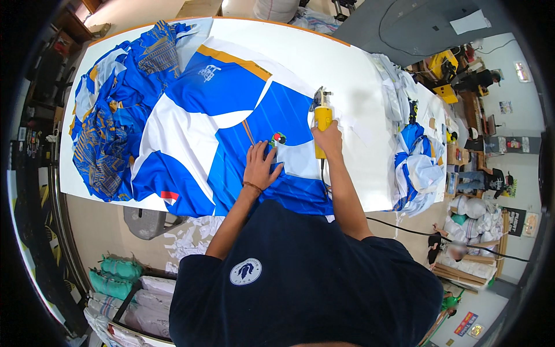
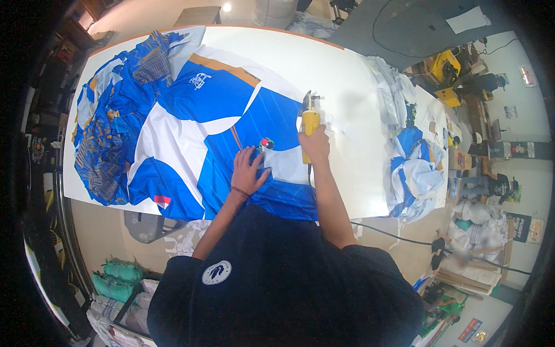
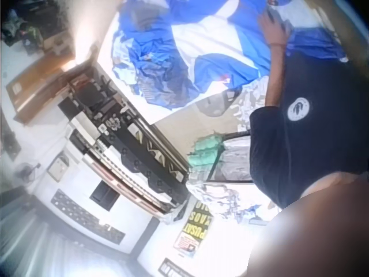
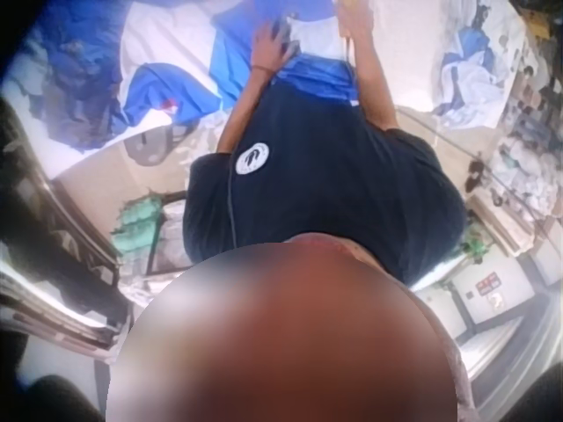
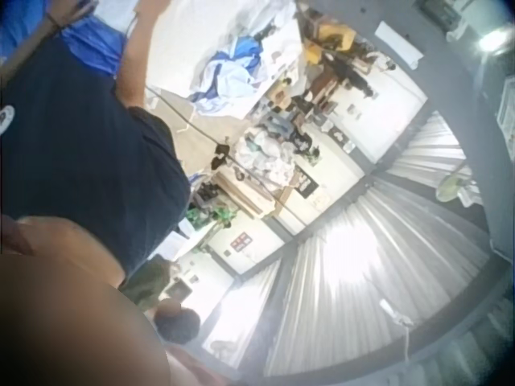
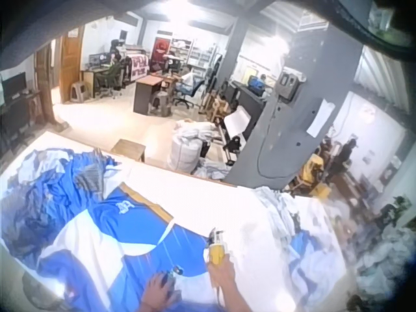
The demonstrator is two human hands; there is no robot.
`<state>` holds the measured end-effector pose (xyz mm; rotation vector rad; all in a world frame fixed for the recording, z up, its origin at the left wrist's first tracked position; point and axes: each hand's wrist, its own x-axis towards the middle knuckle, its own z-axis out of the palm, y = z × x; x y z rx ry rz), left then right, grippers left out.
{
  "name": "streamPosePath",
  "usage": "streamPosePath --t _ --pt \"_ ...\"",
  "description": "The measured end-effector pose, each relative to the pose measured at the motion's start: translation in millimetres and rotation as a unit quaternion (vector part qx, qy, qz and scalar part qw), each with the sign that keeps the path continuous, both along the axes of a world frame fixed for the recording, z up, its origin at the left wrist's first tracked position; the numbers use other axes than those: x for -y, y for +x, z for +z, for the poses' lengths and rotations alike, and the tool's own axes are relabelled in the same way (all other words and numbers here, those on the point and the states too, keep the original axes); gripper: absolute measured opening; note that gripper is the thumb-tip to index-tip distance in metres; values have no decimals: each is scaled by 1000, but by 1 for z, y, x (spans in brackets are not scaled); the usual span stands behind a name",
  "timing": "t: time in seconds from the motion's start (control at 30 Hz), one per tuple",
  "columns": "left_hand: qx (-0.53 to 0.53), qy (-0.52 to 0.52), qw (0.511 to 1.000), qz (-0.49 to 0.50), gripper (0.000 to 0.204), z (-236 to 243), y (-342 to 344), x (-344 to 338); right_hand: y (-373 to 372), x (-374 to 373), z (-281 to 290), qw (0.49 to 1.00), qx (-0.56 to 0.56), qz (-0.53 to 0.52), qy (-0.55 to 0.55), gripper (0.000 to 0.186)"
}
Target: The person lays out a blue and white printed jersey on a white table, then uses a yellow electric fabric cutter to trim the edges of the garment. The person repeatedly flips and repositions the jersey to cut different sides, then sets the cutter down and folds the finished piece.
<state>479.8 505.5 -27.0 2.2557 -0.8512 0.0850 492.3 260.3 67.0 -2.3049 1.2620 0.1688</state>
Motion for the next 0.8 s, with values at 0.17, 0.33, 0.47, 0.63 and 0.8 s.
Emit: streamPosePath --t 0.17,0.33,0.47,0.63,0.8 --pt "4 13 1000 4 56 -2 -1 0 21 1 -14 996 45 -72 14 73" --pt "15 62 998 2 65 3 -3 1 43 40 -69 966 192 -166 39 78" --pt "12 131 991 -16 74 8 -2 3 34 85 -88 927 296 -196 124 71" --pt "8 204 977 -58 74 7 -20 -25 -39 111 -76 901 348 -148 214 43" --pt "97 285 950 -89 66 -25 -62 -83 -156 99 -57 960 226 -96 131 56"
